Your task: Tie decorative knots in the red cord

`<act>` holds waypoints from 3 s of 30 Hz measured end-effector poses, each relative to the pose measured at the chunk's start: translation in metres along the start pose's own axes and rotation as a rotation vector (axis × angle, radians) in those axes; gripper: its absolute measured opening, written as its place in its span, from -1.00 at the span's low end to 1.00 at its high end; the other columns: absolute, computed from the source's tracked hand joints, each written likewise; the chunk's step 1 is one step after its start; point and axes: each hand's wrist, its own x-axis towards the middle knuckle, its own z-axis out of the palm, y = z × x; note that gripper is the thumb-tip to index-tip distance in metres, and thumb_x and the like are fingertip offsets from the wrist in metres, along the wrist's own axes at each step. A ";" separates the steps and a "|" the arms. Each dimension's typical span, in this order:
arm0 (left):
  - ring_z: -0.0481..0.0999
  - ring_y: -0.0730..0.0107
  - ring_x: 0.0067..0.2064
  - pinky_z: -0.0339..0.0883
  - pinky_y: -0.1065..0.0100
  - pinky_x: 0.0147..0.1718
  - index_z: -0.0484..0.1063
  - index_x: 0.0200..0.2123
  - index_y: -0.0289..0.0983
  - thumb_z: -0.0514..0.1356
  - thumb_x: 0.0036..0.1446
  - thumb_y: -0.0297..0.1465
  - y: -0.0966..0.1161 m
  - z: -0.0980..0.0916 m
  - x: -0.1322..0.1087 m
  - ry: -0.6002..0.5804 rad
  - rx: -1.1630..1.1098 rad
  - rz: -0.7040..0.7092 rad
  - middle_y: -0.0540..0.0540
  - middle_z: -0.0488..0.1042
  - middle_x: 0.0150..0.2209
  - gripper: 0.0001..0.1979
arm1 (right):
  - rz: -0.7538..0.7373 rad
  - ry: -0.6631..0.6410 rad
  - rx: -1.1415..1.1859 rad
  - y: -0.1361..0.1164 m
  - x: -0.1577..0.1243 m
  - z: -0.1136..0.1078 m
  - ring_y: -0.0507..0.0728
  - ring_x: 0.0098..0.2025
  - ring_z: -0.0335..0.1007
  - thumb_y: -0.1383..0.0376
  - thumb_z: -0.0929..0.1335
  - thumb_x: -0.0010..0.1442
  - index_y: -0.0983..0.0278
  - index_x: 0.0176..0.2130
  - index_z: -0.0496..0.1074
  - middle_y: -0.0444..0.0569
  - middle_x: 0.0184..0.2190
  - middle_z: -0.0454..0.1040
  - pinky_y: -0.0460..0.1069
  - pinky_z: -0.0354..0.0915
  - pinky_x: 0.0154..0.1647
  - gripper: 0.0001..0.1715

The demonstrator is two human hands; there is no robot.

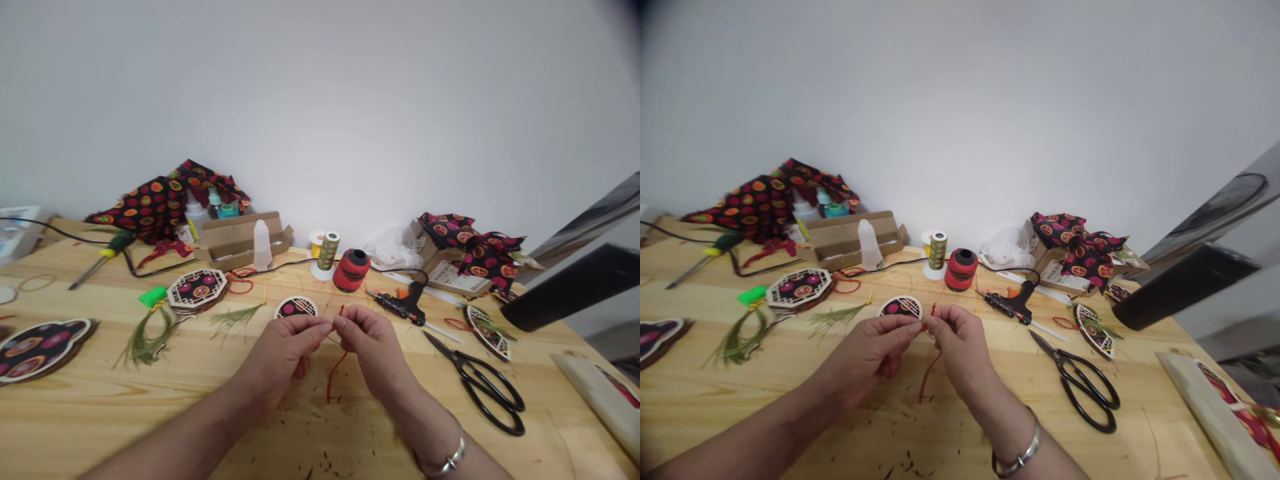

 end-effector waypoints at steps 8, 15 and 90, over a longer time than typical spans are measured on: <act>0.04 0.66 -0.67 -0.12 0.55 -0.71 0.51 -0.46 -0.25 0.24 -0.05 -0.26 0.004 0.001 -0.002 0.020 0.093 0.002 0.15 0.18 -0.69 -0.82 | 0.007 -0.008 -0.002 -0.001 -0.002 0.001 -0.07 -0.60 0.03 0.25 0.37 -0.03 0.32 -0.53 0.33 -0.24 -0.67 0.17 -0.13 0.02 -0.57 -0.81; 0.02 0.66 -0.69 -0.14 0.54 -0.72 0.49 -0.46 -0.27 0.24 -0.05 -0.24 0.002 0.000 0.000 0.017 0.077 -0.008 0.16 0.14 -0.72 -0.80 | 0.010 -0.015 0.005 -0.003 -0.002 0.002 -0.07 -0.60 0.02 0.25 0.38 -0.03 0.33 -0.54 0.33 -0.23 -0.66 0.18 -0.13 0.01 -0.57 -0.80; 0.24 0.14 0.07 0.10 0.21 0.01 0.41 -0.57 -0.24 0.10 0.06 -0.39 0.006 -0.003 -0.008 0.204 0.693 0.568 -0.15 0.34 -0.03 -0.81 | 0.035 -0.036 0.071 -0.012 -0.004 0.001 -0.10 -0.67 -0.06 0.21 0.37 -0.05 0.29 -0.56 0.23 -0.27 -0.70 0.15 -0.15 -0.12 -0.68 -0.74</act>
